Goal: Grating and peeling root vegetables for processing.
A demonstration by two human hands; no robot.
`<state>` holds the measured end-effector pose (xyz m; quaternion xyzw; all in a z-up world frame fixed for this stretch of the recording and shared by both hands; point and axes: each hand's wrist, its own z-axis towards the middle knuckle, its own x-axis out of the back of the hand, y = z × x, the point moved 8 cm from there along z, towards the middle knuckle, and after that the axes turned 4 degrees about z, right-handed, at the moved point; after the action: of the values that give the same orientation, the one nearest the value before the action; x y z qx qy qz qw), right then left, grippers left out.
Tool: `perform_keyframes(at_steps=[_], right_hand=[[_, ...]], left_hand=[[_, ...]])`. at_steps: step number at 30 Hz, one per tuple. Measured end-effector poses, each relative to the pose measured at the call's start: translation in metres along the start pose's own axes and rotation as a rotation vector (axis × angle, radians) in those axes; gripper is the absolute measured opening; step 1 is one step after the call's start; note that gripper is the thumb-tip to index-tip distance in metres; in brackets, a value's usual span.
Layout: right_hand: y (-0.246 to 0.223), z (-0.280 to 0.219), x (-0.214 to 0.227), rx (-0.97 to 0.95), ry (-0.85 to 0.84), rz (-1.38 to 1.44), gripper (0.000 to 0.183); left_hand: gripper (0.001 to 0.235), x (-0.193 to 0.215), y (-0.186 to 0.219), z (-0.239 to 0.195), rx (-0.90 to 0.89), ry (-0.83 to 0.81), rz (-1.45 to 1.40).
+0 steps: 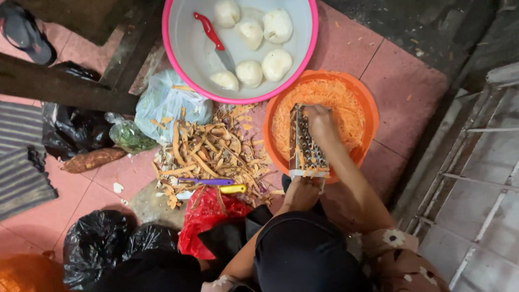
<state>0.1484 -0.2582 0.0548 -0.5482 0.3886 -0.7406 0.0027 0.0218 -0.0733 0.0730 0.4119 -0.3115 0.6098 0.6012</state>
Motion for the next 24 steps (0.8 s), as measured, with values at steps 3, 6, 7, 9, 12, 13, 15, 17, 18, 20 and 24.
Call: perform_keyframes(at_steps=[3, 6, 7, 9, 12, 13, 15, 17, 18, 20, 24], right_hand=[[0.018, -0.013, 0.026, -0.221, 0.000, 0.091, 0.023], [0.026, -0.022, 0.040, -0.106, 0.013, 0.212, 0.023], [0.019, -0.024, 0.037, -0.008, -0.015, 0.197, 0.023], [0.008, -0.027, 0.037, 0.094, -0.043, 0.182, 0.023], [-0.010, -0.031, 0.046, 0.171, -0.003, 0.188, 0.025], [-0.010, -0.032, 0.048, 0.155, 0.026, 0.201, 0.022], [-0.011, -0.029, 0.047, 0.139, 0.059, 0.219, 0.018], [-0.014, -0.032, 0.048, 0.158, 0.120, 0.203, 0.018], [0.011, -0.031, 0.029, 0.155, 0.119, 0.200, 0.018], [0.054, -0.034, -0.009, 0.204, 0.125, 0.084, 0.018], [0.028, -0.023, 0.006, 0.221, 0.049, 0.046, 0.021]], left_hand=[[0.015, -0.007, -0.003, -0.007, 0.059, -0.017, 0.014], [0.015, -0.009, -0.002, -0.002, 0.036, -0.023, 0.041], [0.016, -0.010, 0.000, -0.003, 0.038, 0.003, 0.016], [0.018, -0.008, -0.001, -0.002, 0.042, 0.032, -0.005], [0.018, -0.006, -0.001, 0.002, 0.054, -0.032, -0.027], [0.019, -0.008, -0.001, 0.003, 0.064, -0.051, -0.034], [0.019, -0.015, -0.003, 0.002, 0.070, -0.072, -0.037], [0.023, -0.026, 0.001, -0.005, 0.059, -0.084, -0.081], [0.023, -0.029, 0.003, -0.005, 0.059, -0.085, -0.086], [0.025, -0.040, 0.003, -0.009, 0.130, -0.150, 0.023], [0.024, -0.034, 0.002, -0.002, 0.108, -0.133, -0.008]])
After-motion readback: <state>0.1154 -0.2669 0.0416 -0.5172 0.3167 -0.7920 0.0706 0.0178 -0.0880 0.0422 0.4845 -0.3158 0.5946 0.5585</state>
